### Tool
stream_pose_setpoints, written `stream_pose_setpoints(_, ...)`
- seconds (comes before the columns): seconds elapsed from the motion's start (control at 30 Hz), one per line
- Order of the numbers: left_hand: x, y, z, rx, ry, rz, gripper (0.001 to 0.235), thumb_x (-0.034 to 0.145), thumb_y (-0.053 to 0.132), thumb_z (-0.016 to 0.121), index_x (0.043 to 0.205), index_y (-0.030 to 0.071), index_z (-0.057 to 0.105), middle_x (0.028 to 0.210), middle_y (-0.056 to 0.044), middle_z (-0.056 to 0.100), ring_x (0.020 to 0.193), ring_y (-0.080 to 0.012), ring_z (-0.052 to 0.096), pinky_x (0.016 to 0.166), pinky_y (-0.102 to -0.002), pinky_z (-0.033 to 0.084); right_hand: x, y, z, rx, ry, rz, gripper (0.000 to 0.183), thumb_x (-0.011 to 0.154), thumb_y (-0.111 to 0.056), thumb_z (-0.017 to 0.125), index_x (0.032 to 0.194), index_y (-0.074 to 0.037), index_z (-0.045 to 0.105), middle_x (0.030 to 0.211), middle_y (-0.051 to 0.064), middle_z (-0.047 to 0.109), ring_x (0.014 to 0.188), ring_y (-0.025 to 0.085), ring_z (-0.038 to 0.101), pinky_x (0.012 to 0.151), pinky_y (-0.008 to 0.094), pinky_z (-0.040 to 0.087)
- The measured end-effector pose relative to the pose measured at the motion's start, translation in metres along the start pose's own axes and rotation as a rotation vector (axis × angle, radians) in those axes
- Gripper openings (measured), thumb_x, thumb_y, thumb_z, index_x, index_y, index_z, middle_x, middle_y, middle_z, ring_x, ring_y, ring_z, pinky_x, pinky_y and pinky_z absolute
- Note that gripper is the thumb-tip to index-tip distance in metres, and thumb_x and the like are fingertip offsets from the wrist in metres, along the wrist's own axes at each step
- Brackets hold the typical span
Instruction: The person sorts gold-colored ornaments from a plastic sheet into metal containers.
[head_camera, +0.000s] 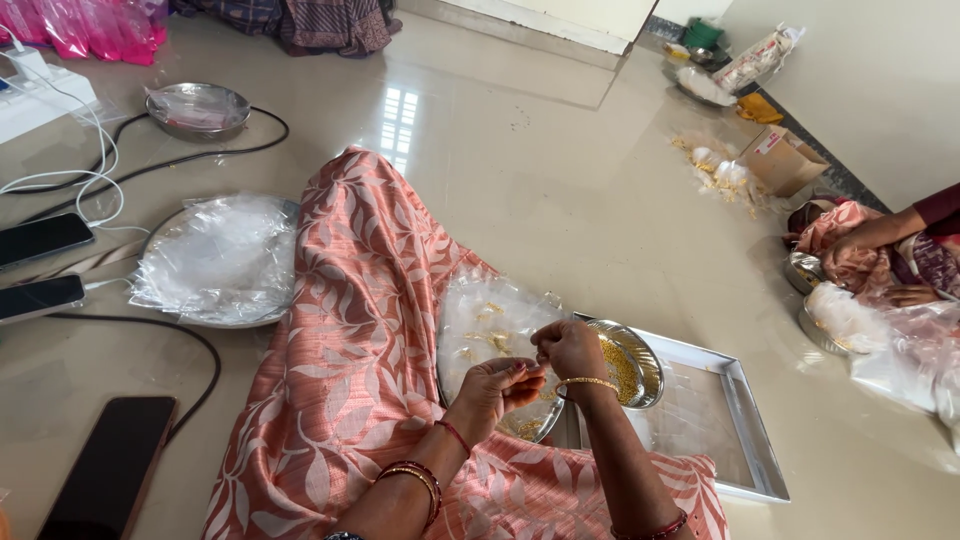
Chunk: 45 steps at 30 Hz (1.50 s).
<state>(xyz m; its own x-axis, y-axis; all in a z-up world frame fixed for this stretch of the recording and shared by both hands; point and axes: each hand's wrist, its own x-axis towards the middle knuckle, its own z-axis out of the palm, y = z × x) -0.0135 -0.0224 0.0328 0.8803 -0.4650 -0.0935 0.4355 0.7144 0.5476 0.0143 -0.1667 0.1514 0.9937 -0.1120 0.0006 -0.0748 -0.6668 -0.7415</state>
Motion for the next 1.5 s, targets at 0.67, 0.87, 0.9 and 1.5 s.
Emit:
stream_pose_setpoints(0.67,0.0,0.002,0.003,-0.091,-0.01,-0.034,0.026,0.096,0.02,0.07,0.112,-0.001,0.072,0.106,-0.014,0.078,0.096,-0.0238,0.076,0.092,-0.04,0.061,-0.012,-0.039,-0.009,-0.079,0.034,0.022,0.017,0.083,0.001,0.068,0.096,-0.001,0.079,0.083,0.011,0.08,0.07,0.015,0.075,0.066,0.029,0.062)
stream_pose_setpoints(0.87,0.0,0.003,0.003,-0.087,0.0,-0.03,0.027,0.095,0.021,0.071,0.111,0.0,0.071,0.106,-0.014,0.078,0.096,-0.0241,0.076,0.092,-0.04,0.061,-0.012,-0.029,-0.01,-0.08,0.046,0.002,0.014,0.083,-0.004,0.073,0.095,0.0,0.079,0.081,0.01,0.08,0.067,0.015,0.074,0.065,0.03,0.06)
stream_pose_setpoints(0.9,0.0,0.003,0.002,-0.085,0.009,-0.031,0.027,0.094,0.022,0.071,0.111,0.001,0.071,0.106,-0.013,0.078,0.097,-0.0238,0.076,0.092,-0.04,0.061,-0.011,-0.025,-0.01,-0.042,0.05,-0.003,0.014,0.083,-0.004,0.073,0.095,0.0,0.079,0.08,0.009,0.08,0.067,0.014,0.074,0.064,0.03,0.06)
stream_pose_setpoints(1.5,0.018,0.004,-0.025,0.238,0.576,-0.002,0.013,0.102,0.014,0.058,0.108,0.004,0.064,0.08,-0.013,0.078,0.058,-0.0176,0.071,0.047,-0.029,0.055,0.095,0.088,-0.014,-0.633,-0.399,-0.094,0.006,0.083,-0.008,0.078,0.087,-0.005,0.082,0.091,0.009,0.079,0.079,0.018,0.077,0.075,0.033,0.061)
